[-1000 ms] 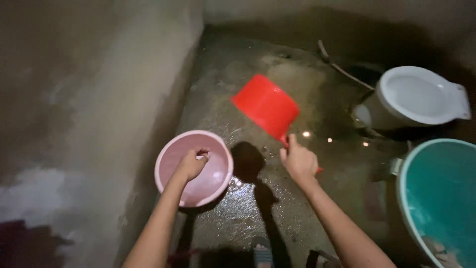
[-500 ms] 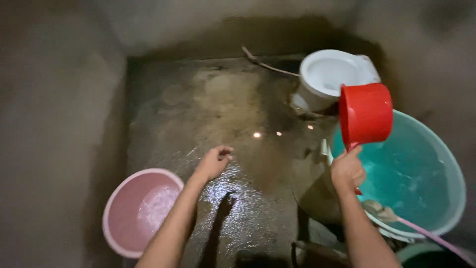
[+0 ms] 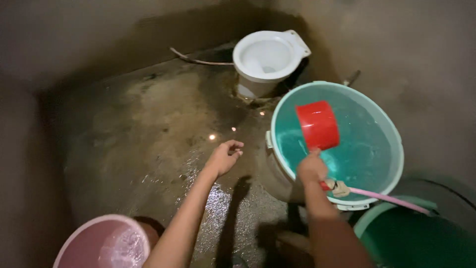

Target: The person wets a mop head in a pink bucket, rinses it using water from a larger bucket, and then wrings out the mop head by hand.

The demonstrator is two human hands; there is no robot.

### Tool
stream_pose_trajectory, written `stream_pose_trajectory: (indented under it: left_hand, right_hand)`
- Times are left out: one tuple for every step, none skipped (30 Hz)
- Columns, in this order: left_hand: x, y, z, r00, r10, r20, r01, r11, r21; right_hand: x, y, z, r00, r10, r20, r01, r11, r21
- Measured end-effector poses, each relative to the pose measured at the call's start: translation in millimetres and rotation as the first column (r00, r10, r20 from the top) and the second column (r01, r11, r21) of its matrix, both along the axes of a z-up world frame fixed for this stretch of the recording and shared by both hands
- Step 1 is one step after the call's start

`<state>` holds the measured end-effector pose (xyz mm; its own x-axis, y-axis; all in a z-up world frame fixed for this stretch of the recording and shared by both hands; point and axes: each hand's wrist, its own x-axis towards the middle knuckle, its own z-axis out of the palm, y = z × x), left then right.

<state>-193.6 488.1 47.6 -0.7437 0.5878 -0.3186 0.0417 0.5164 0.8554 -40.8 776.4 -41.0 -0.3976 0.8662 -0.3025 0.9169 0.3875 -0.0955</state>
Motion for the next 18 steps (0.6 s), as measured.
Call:
stream_pose_trajectory:
  left_hand:
    - [-0.4, 7.4, -0.8, 1.0, -0.012, 0.014, 0.012, 1.0, -0.005]
    - [-0.3, 14.1, -2.1, 0.999, -0.021, 0.027, 0.021, 1.0, -0.011]
    - [-0.2, 19.9, -3.7, 0.999, -0.03, 0.039, 0.031, 0.999, -0.018]
    - [-0.3, 24.0, -5.5, 0.999, -0.039, 0.036, 0.04, 0.999, -0.012]
    - [-0.2, 27.7, -7.5, 0.998, -0.048, 0.033, 0.049, 0.999, -0.006]
    - [-0.4, 31.5, -9.9, 0.998, -0.058, 0.03, 0.058, 0.998, 0.0]
    - [-0.6, 35.1, -12.3, 0.997, -0.066, 0.035, 0.066, 0.998, -0.007]
    - [-1.7, 37.9, -14.4, 0.997, -0.073, 0.038, 0.073, 0.997, -0.015]
    - [-2.5, 40.4, -16.4, 0.996, -0.079, 0.041, 0.08, 0.997, -0.023]
    - [-3.3, 42.9, -18.5, 0.995, -0.088, 0.036, 0.089, 0.996, -0.012]
    - [-4.4, 45.3, -20.8, 0.995, -0.097, 0.032, 0.097, 0.995, 0.0]
    - [-3.3, 43.4, -23.4, 0.994, -0.104, 0.031, 0.103, 0.995, 0.007]
    - [-2.5, 40.8, -26.1, 0.994, -0.105, 0.026, 0.105, 0.994, 0.009]
    - [-4.4, 43.5, -28.4, 0.994, -0.107, 0.017, 0.107, 0.994, 0.018]
    - [-6.1, 46.1, -30.4, 0.994, -0.109, 0.008, 0.108, 0.994, 0.027]
    - [-8.2, 47.0, -31.3, 0.993, -0.114, 0.0, 0.114, 0.993, 0.041]
    - [-10.1, 47.5, -31.4, 0.993, -0.12, -0.008, 0.12, 0.991, 0.054]
    - [-9.5, 45.9, -31.5, 0.992, -0.126, -0.012, 0.126, 0.99, 0.066]
  right_hand:
    - [-4.4, -1.1, -1.3, 1.0, 0.004, 0.024, -0.003, 0.999, -0.038]
    - [-6.5, 1.0, -2.7, 0.999, 0.013, 0.046, -0.009, 0.997, -0.078]
    - [-9.0, 4.0, -4.8, 0.999, 0.012, 0.039, -0.009, 0.996, -0.091]
    - [-14.6, 5.3, -7.4, 0.999, 0.015, 0.032, -0.011, 0.995, -0.103]
    - [-17.2, 7.4, -8.7, 1.0, 0.017, 0.025, -0.014, 0.993, -0.115]
    - [-17.1, 10.8, -8.3, 0.999, -0.034, -0.013, 0.032, 0.992, -0.125]
    - [-16.7, 13.8, -7.5, 0.995, -0.085, -0.051, 0.077, 0.988, -0.137]
    - [-17.2, 15.6, -7.3, 0.987, -0.134, -0.09, 0.119, 0.981, -0.151]
    - [-16.1, 17.6, -8.2, 0.974, -0.183, -0.136, 0.14, 0.95, -0.279]
    - [-15.1, 21.1, -10.5, 0.957, -0.229, -0.175, 0.143, 0.904, -0.402]
    - [-14.0, 25.0, -14.9, 0.938, -0.277, -0.209, 0.134, 0.845, -0.517]
    - [-13.3, 25.5, -22.3, 0.869, -0.394, -0.299, 0.131, 0.766, -0.629]
    - [-14.4, 26.0, -31.0, 0.777, -0.514, -0.363, 0.107, 0.676, -0.729]
    - [-16.7, 31.4, -38.2, 0.665, -0.627, -0.406, 0.059, 0.585, -0.809]
    - [-16.8, 35.0, -44.4, 0.591, -0.703, -0.396, 0.006, 0.495, -0.869]
    - [-17.3, 35.4, -48.4, 0.514, -0.773, -0.372, -0.058, 0.402, -0.914]
    - [-17.3, 34.6, -49.0, 0.438, -0.835, -0.333, -0.131, 0.307, -0.943]
    - [-16.5, 32.4, -46.3, 0.399, -0.859, -0.322, -0.151, 0.285, -0.947]
